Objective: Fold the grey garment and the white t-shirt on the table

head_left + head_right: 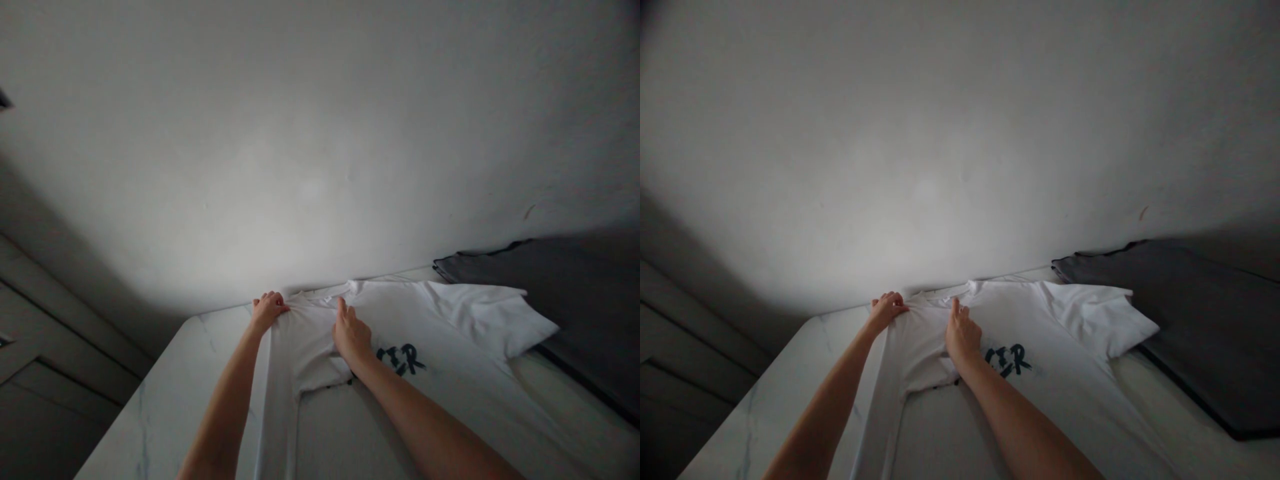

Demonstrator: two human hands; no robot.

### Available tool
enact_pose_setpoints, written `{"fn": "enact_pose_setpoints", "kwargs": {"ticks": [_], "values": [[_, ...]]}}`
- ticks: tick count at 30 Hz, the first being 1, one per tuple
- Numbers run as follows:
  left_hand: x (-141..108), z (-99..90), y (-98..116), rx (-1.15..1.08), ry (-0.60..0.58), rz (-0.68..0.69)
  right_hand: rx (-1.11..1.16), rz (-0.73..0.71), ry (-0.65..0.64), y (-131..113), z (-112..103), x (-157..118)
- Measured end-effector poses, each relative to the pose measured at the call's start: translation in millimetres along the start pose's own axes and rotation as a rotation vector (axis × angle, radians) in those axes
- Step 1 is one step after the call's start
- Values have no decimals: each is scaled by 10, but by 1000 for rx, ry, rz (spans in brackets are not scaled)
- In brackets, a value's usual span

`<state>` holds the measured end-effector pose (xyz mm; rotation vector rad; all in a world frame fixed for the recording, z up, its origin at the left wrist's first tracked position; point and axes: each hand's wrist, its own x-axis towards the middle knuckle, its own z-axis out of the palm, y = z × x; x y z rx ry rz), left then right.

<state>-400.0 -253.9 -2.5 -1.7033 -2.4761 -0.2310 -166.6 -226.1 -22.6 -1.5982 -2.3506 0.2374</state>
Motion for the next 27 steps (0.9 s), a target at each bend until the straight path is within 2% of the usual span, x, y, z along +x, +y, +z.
{"fn": "enact_pose_setpoints", "kwargs": {"ticks": [2,5,7,9,14,18,21,23,24,27], "values": [[-138,-7,97,6,70,5,-13,-8,4,2,-1,-3],[-427,69,200,-10,155,119,-6,-17,-2,3,-15,-9],[-614,160,207,-36,137,177,-1,-21,-15,-1,-34,-16],[-742,243,174,-53,69,139,-9,-23,-27,-9,-55,-27],[-793,269,97,-50,-62,11,-39,-24,-36,-7,-91,-49],[-772,237,95,-34,-58,-11,-69,6,-59,42,-167,-20],[-768,263,83,-49,-23,-10,-147,15,2,23,-266,5],[-760,282,60,-75,1,-11,-177,-80,63,-71,-312,4],[-757,287,45,-89,11,-18,-160,-174,61,-146,-320,-1],[-763,280,2,-120,12,-59,-30,-486,-59,-457,-277,-18]]}}
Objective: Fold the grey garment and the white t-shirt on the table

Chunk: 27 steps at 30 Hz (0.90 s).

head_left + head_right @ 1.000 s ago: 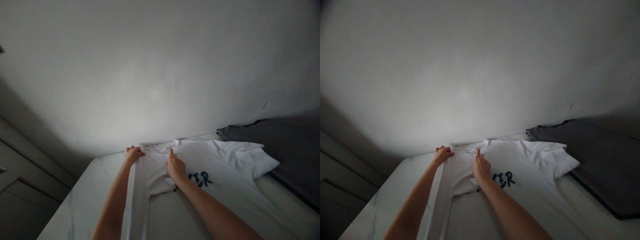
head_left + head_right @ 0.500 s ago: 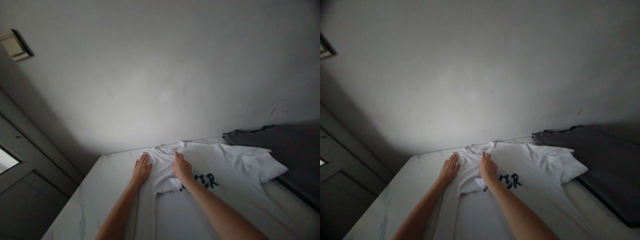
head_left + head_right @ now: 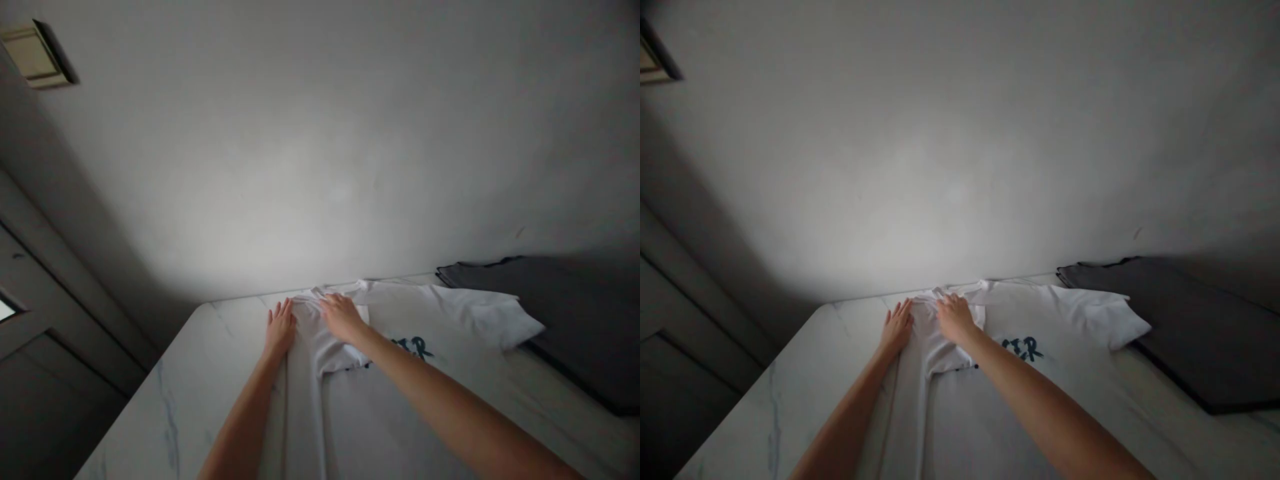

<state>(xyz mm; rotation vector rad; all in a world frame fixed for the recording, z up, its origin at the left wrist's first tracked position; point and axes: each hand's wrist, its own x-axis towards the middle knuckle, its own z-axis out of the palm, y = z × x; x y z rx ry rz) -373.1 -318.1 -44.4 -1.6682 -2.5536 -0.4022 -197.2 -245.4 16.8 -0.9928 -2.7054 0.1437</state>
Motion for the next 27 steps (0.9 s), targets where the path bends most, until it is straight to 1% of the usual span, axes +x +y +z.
{"fn": "enact_pose_setpoints", "kwargs": {"ticks": [1,2,4,6,10,14,16,21,24,27], "values": [[-9,-5,-10,2,1,-13,40,-62,-28,-100,26,59],[-22,-7,-17,14,7,-25,63,-87,-43,-192,56,124],[-49,6,-24,62,47,-58,64,-57,-33,-336,114,265],[-67,48,-29,120,105,-89,54,-7,-6,-421,165,412],[-52,180,-63,178,193,-99,38,72,41,-479,257,696],[-25,277,-101,195,263,-113,48,119,11,-528,353,947],[-28,292,-99,200,275,-126,51,124,-3,-559,395,1044],[-51,302,-65,200,227,-195,83,104,-35,-567,505,1151],[-56,325,-65,193,221,-200,115,82,10,-526,591,1127],[-66,328,-71,207,251,-177,128,59,69,-505,655,1079]]}}
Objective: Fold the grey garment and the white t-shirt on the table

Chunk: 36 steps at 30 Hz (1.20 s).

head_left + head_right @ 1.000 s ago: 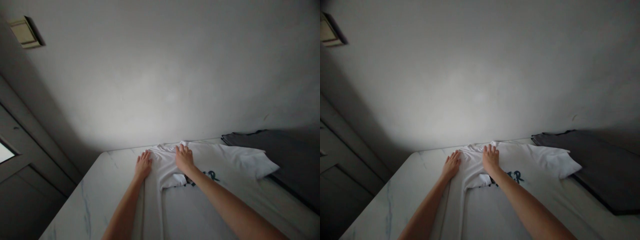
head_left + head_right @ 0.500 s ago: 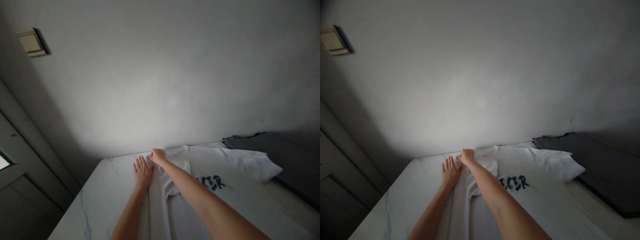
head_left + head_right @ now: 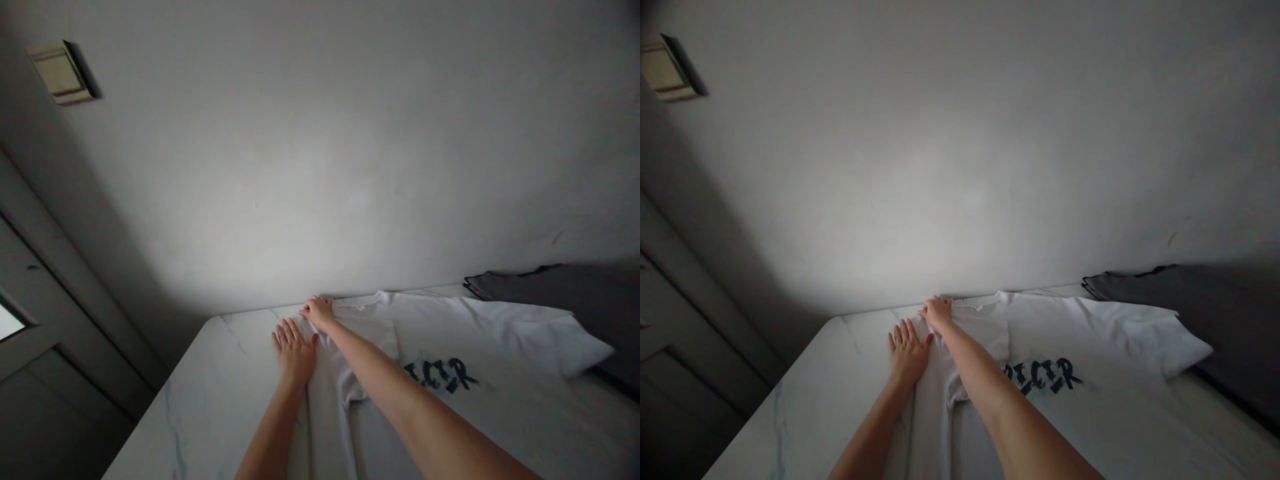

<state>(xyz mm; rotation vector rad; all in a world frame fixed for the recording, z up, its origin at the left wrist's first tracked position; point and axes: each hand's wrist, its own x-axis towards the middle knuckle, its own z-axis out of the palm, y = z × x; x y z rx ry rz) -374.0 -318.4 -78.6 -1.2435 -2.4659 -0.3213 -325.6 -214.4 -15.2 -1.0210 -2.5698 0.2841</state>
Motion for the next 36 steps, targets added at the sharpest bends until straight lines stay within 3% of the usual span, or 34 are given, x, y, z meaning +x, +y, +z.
{"fn": "enact_pose_setpoints", "kwargs": {"ticks": [3,6,9,12,15,17,22,26,30,33,36], "values": [[4,-38,-3,14,60,67,-2,-11,34,-20,-11,-30],[36,-80,-5,-21,86,224,-17,15,83,-65,-87,-57],[79,-101,-15,-53,23,374,-41,74,134,-76,-157,-170],[106,-126,-28,-50,-93,457,-47,3,104,10,-166,-417],[104,-179,-27,-68,-179,433,-37,-157,-31,232,-166,-722],[92,-232,-17,-97,-206,378,-44,-174,-137,440,-205,-903],[72,-362,14,-118,-245,294,-92,5,-218,931,-414,-1195],[86,-413,19,-121,-266,265,-103,86,-227,1124,-544,-1288],[120,-478,29,-73,-292,274,-124,186,-185,1146,-659,-1355],[121,-595,78,35,-270,283,-123,286,-35,1097,-816,-1506],[31,-730,183,128,-199,323,-61,280,90,1043,-1001,-1759]]}}
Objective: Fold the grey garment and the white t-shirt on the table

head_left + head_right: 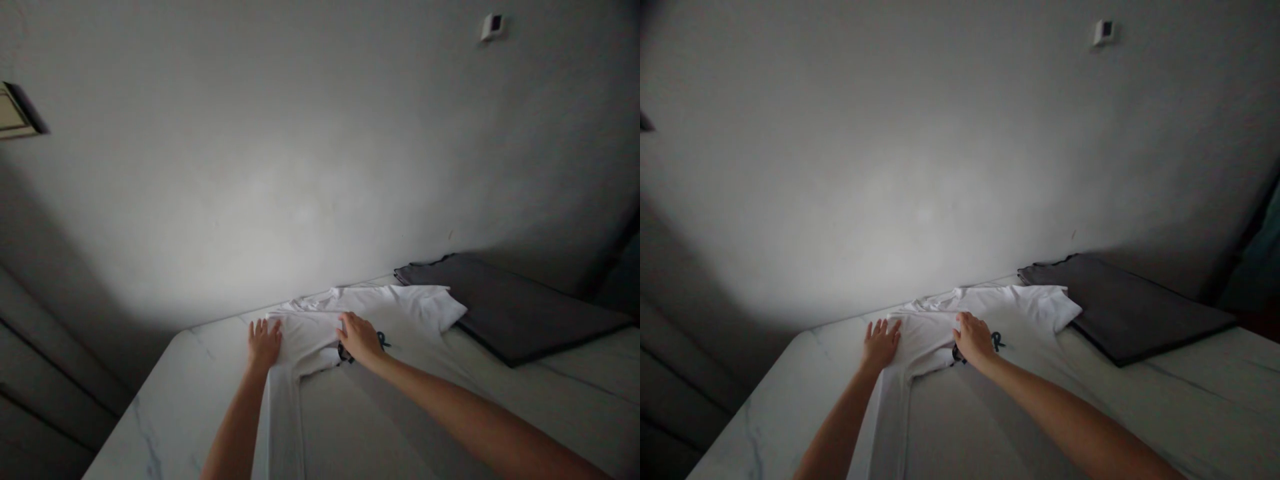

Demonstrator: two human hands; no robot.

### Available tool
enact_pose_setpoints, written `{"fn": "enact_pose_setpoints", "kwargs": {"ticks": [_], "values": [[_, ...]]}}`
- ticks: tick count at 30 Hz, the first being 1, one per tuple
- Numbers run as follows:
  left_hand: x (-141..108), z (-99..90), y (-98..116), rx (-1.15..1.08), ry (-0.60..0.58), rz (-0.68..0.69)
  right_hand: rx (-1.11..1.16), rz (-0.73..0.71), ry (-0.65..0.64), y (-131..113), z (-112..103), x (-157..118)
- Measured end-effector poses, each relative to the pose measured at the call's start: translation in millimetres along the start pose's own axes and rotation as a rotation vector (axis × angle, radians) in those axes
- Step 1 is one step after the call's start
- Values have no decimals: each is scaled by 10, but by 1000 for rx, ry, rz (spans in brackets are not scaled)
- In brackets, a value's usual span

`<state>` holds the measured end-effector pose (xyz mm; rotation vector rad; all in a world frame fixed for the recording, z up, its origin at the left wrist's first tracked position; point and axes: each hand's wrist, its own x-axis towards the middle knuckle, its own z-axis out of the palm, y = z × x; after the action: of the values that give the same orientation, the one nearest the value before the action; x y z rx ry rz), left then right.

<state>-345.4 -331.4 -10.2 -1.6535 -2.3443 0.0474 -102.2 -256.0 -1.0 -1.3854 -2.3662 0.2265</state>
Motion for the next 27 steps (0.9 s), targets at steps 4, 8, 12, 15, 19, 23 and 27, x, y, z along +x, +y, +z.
{"fn": "enact_pose_setpoints", "kwargs": {"ticks": [4,8,12,15,19,23,27], "values": [[-199,-44,242,-101,95,131,142,75,-86,3,-139,-301],[-313,67,389,-196,17,281,274,177,-134,-110,-77,-428],[-223,180,405,-213,-119,321,319,244,-87,-202,6,-425],[-95,216,414,-203,-165,359,360,263,-84,-206,30,-421],[5,226,425,-182,-204,365,397,271,-72,-189,34,-460],[-8,236,425,-187,-177,342,381,252,-52,-187,37,-518],[-53,255,432,-169,-120,325,376,219,-66,-194,56,-521]]}}
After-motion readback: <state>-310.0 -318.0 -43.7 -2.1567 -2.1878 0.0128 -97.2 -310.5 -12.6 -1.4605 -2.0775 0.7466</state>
